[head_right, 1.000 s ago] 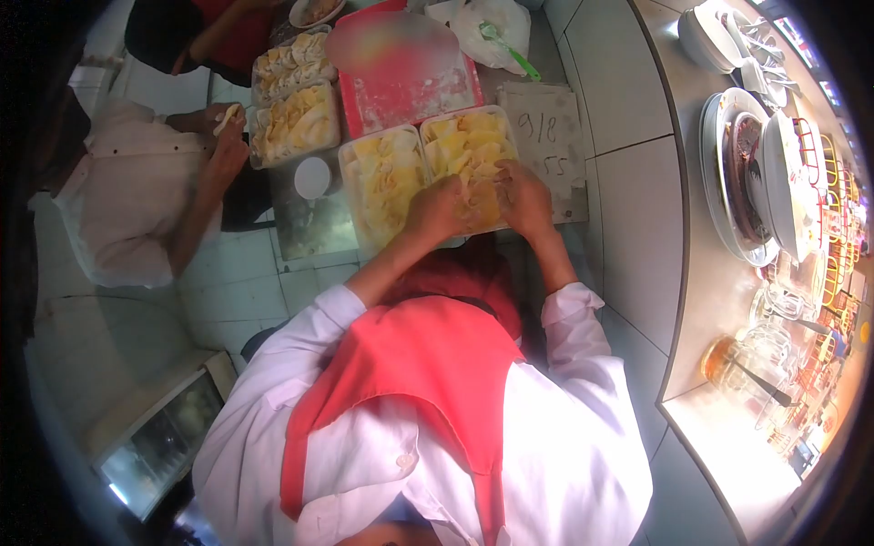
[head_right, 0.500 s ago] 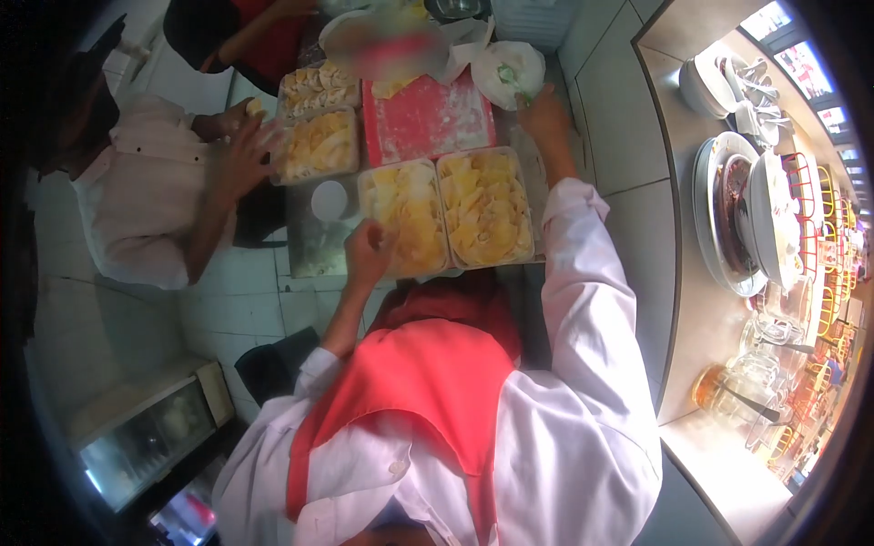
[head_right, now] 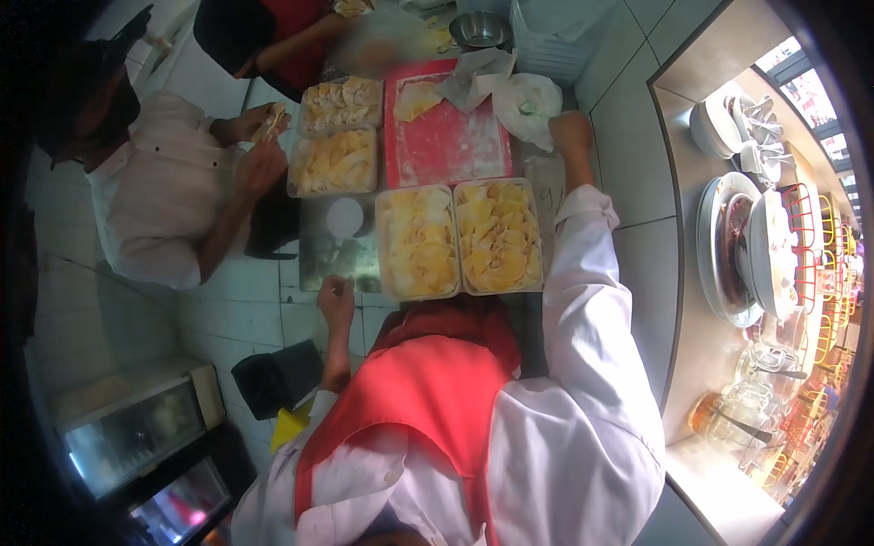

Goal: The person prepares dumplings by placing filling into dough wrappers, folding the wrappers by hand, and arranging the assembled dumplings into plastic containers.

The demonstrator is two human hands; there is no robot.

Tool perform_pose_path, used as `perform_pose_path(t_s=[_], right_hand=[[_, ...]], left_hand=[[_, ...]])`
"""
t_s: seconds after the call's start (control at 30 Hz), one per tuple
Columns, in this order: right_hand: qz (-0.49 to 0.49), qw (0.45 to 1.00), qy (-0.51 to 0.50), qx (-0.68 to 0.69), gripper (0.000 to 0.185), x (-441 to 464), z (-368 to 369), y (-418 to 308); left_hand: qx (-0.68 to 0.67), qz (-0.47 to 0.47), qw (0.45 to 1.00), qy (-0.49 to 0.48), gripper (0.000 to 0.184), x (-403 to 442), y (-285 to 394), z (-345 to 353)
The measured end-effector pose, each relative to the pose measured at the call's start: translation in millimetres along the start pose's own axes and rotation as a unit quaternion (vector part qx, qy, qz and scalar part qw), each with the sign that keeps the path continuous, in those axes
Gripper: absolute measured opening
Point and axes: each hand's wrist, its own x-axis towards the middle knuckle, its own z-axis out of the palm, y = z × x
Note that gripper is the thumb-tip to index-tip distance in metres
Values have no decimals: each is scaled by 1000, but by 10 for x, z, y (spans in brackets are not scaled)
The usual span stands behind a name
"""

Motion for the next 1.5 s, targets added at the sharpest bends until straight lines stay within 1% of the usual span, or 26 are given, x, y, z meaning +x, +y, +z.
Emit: perform_pose_path(t_s=[0.07,0.1,0.17,0.2,0.27,0.3,0.37,0.4,0.47,0.5,0.57,0.6,0.67,0.73,0.77,0.83,0.87,0.97,1.1,1.2,1.27,1.3,1.37,1.4,1.47,1.5], right_hand=[[-17,997,40,57,31,-288,-149,103],[-13,998,40,55,31,-427,-238,106],[12,987,43,155,33,-715,-412,104],[20,987,43,153,33,-842,-461,162],[16,963,14,269,29,-1108,-523,319],[28,964,13,265,29,-1293,-567,392],[-8,932,3,362,21,-1691,-632,521],[1,934,1,358,21,-1874,-634,652],[-24,939,-89,332,18,-2195,-666,939],[-19,939,-92,330,18,-2354,-704,1028],[-125,951,-124,254,18,-2625,-759,1145],[-123,951,-126,253,18,-2702,-749,1157],[-117,955,-182,205,18,-2827,-683,1166],[-118,960,-157,202,19,-2826,-583,1168],[-123,964,-130,198,19,-2788,-553,1158],[-123,961,-148,197,19,-2676,-611,1068],[-117,959,-166,196,19,-2647,-628,1035],[-142,962,-132,190,19,-2487,-601,988],[-165,952,-141,214,22,-2175,-658,856],[-193,962,-101,166,26,-1765,-676,746],[-166,971,-5,172,33,-1462,-743,562],[-172,969,-3,175,33,-1321,-753,443],[-114,981,118,103,30,-1056,-733,149],[-118,980,121,107,30,-929,-688,28],[-120,979,165,-7,27,-704,-514,-144],[-122,978,167,-5,27,-588,-392,-191]], left_hand=[[5,3,1000,-3,18,42,-15,14],[10,7,1000,-3,18,77,-18,27],[8,19,1000,-15,18,141,-94,77],[6,31,999,-22,19,167,-143,112],[10,34,999,-33,20,222,-230,196],[13,36,999,-35,21,223,-262,233],[2,10,998,-63,22,226,-225,261],[-12,-12,997,-78,23,223,-213,281],[-7,-19,996,-89,22,218,-366,345],[-5,-22,995,-93,22,221,-430,365],[-22,-39,993,-106,21,241,-422,345],[-42,-53,991,-116,20,259,-419,348],[-68,-71,989,-113,19,294,-425,363],[-93,-86,986,-111,18,289,-435,364],[-96,-67,988,-105,18,298,-432,371],[-100,-47,990,-91,17,314,-444,368],[-116,-64,987,-95,17,304,-453,357],[-144,-86,981,-96,16,319,-514,395],[-175,-118,974,-82,15,297,-536,373],[-181,-126,972,-81,15,326,-572,389],[-187,-133,970,-74,15,338,-539,390],[-188,-144,969,-73,15,340,-523,383],[-189,-133,970,-71,15,344,-516,370],[-188,-126,971,-76,15,349,-526,371],[-194,-114,971,-76,15,355,-591,384],[-199,-108,971,-79,15,353,-607,388]])
